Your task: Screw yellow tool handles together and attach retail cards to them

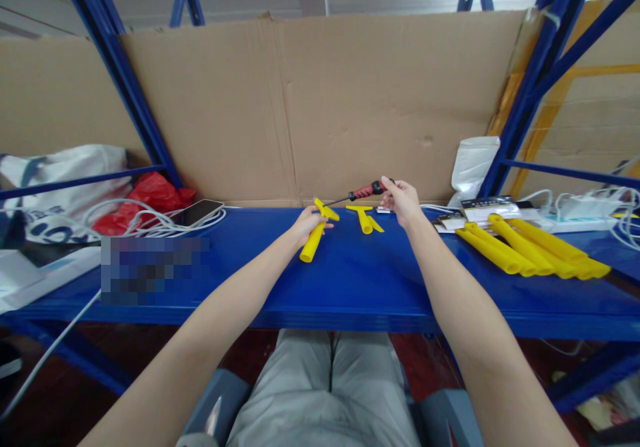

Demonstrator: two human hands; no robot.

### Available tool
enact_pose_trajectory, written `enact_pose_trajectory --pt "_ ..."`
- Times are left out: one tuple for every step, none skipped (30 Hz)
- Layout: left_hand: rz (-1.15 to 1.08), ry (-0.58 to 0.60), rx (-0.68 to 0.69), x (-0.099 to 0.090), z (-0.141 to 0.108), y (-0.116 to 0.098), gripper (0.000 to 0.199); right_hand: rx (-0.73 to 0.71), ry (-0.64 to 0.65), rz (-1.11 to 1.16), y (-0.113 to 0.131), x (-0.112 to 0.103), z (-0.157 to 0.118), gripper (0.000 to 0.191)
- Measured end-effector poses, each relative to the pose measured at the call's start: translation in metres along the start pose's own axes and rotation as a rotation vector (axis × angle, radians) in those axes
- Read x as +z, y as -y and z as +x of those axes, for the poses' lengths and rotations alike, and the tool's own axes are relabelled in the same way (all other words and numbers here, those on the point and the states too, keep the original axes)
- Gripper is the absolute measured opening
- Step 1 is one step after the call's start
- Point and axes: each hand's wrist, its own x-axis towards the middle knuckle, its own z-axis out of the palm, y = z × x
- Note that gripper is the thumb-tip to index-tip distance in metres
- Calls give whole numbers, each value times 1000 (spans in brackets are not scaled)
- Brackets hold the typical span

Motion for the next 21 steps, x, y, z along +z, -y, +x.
enact_pose_trajectory --pt "-3 0 4 0 -1 -1 52 -2 -8 11 0 0 0 43" --pt "-3 2 10 0 -2 -1 52 -7 -17 23 0 1 1 43" --pt "-2 5 16 0 -3 -1 51 -15 -25 36 0 1 1 43" --pt "1 9 21 0 -3 -1 51 -26 -34 49 0 2 1 43" --pt "6 12 23 0 -4 -1 51 -39 -41 62 0 2 1 42" --pt "11 13 24 0 -4 -1 51 -51 -48 73 0 3 1 42" --pt "14 15 24 0 -4 -1 51 -63 -54 82 1 3 1 42" --pt "14 16 26 0 -4 -1 51 -72 -62 88 1 3 1 42" --pt "10 16 30 0 -4 -1 50 -81 -69 91 1 3 1 41" --pt "4 12 36 0 -4 -1 50 -90 -74 87 2 3 2 40" --pt "-1 6 42 0 -4 -1 49 -99 -78 78 2 2 2 39" --pt "-5 -2 47 -1 -3 -2 49 -110 -84 62 2 2 2 37" --pt "-5 -15 51 -1 -3 -2 49 -123 -88 41 2 2 2 36" --pt "-2 -30 52 -2 -2 -2 50 -137 -89 14 1 2 2 36" --pt "2 -46 50 -3 -2 -3 50 -149 -87 -19 1 2 2 35" --pt "6 -63 47 -4 -1 -3 50 -160 -83 -53 0 2 2 35" --pt "8 -81 43 -5 -1 -3 50 -166 -73 -84 0 3 2 35" --pt "9 -101 37 -6 0 -3 51 -165 -60 -110 0 4 1 35" --pt "8 -121 30 -6 1 -3 52 -157 -44 -129 0 5 0 35" --pt "6 -142 23 -7 1 -4 53 -142 -29 -140 0 6 -1 34" --pt "2 -161 19 -7 2 -4 54 -123 -14 -147 0 7 -2 32"
